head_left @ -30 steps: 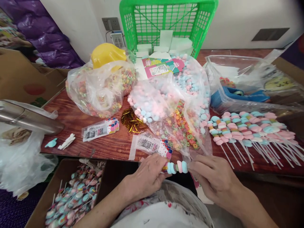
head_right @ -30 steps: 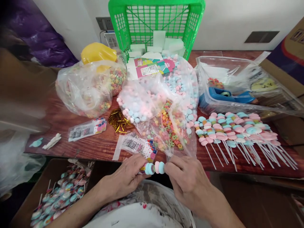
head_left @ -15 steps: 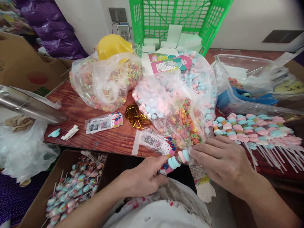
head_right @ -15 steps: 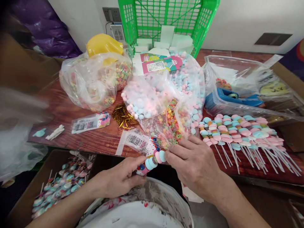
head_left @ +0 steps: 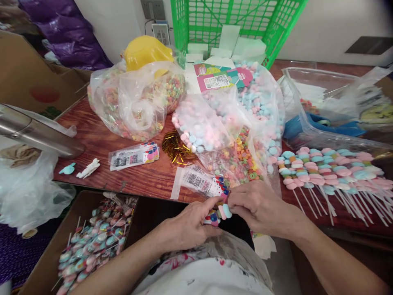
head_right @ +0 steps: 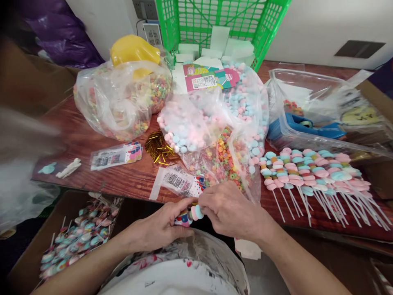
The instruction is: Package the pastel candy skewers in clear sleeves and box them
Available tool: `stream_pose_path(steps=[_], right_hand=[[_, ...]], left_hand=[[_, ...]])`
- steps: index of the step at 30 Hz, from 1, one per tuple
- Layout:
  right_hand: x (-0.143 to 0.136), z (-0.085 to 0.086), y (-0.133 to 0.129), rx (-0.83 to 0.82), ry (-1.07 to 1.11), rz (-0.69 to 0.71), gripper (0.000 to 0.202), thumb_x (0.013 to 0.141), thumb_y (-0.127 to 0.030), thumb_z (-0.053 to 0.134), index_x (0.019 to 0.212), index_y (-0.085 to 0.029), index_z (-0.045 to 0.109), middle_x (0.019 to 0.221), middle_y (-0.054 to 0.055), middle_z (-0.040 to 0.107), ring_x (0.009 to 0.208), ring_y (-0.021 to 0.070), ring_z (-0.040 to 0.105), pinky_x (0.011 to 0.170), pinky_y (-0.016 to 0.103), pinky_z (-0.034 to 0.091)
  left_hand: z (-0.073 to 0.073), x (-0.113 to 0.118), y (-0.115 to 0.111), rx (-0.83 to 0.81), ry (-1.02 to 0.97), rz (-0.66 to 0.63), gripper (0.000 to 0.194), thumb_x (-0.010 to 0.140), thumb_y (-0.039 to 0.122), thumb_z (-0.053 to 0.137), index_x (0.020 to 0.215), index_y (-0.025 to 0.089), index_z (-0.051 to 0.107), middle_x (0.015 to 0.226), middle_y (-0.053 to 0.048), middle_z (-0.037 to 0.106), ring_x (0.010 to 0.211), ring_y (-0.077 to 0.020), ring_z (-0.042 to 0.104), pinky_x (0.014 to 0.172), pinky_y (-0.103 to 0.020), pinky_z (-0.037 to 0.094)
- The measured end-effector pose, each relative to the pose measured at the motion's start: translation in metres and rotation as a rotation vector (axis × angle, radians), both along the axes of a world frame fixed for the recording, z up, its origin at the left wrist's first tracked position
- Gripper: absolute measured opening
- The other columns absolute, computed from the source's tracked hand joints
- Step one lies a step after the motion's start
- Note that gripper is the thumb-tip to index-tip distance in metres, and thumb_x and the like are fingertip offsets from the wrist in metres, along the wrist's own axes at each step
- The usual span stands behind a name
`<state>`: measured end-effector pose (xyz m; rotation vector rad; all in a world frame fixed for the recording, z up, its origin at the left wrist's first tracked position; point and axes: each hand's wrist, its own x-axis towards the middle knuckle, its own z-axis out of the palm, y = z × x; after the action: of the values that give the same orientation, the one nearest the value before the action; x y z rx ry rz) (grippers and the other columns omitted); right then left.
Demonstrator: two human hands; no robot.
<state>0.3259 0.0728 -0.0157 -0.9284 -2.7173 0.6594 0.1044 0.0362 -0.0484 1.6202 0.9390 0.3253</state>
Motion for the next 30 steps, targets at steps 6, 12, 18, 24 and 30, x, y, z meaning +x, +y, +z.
stream_pose_path(steps=[6, 12, 18, 24, 30], right_hand=[[0.005, 0.007, 0.01, 0.069, 0.153, -0.015, 0.019, 0.088, -0.011, 0.047, 0.075, -0.018, 0.059, 0.066, 0.0, 0.058, 0.061, 0.0118, 0.048, 0.06, 0.027, 0.029], [0.014, 0.015, 0.013, 0.041, 0.15, -0.05, 0.019, 0.087, -0.01, 0.047, 0.075, -0.018, 0.06, 0.065, -0.001, 0.06, 0.061, 0.012, 0.05, 0.061, 0.027, 0.031], [0.003, 0.005, 0.007, 0.052, 0.106, 0.013, 0.019, 0.086, -0.01, 0.049, 0.071, -0.018, 0.056, 0.066, -0.002, 0.056, 0.062, 0.0111, 0.045, 0.061, 0.027, 0.028], [0.012, 0.024, 0.009, 0.061, -0.057, 0.002, 0.02, 0.088, -0.012, 0.046, 0.07, -0.018, 0.055, 0.066, -0.001, 0.056, 0.064, 0.0118, 0.048, 0.063, 0.028, 0.026], [0.02, 0.021, 0.002, 0.028, -0.092, -0.029, 0.024, 0.09, -0.014, 0.044, 0.068, -0.018, 0.053, 0.062, -0.001, 0.055, 0.059, 0.0116, 0.045, 0.058, 0.029, 0.022]], left_hand=[[-0.003, 0.0, -0.004, 0.097, 0.22, 0.065, 0.065, 0.077, 0.029, 0.068, 0.135, 0.021, 0.042, 0.111, -0.009, 0.064, 0.101, -0.0276, 0.059, 0.089, -0.038, 0.043], [-0.007, 0.006, -0.012, 0.236, 0.336, 0.116, 0.029, 0.077, 0.026, 0.063, 0.103, 0.017, 0.054, 0.087, -0.003, 0.059, 0.082, -0.0216, 0.054, 0.077, -0.033, 0.041], [-0.003, 0.011, -0.005, -0.147, -0.042, 0.028, 0.04, 0.062, 0.031, 0.079, 0.093, 0.017, 0.058, 0.071, 0.006, 0.042, 0.067, -0.0108, 0.037, 0.06, -0.021, 0.033], [-0.009, 0.011, 0.001, -0.333, -0.26, 0.146, 0.044, 0.062, 0.023, 0.079, 0.101, 0.017, 0.06, 0.074, 0.007, 0.043, 0.066, -0.009, 0.036, 0.06, -0.02, 0.031], [-0.008, 0.008, 0.002, -0.215, -0.152, 0.149, 0.019, 0.068, 0.018, 0.072, 0.083, 0.015, 0.06, 0.07, 0.007, 0.043, 0.066, -0.0089, 0.037, 0.061, -0.02, 0.03]])
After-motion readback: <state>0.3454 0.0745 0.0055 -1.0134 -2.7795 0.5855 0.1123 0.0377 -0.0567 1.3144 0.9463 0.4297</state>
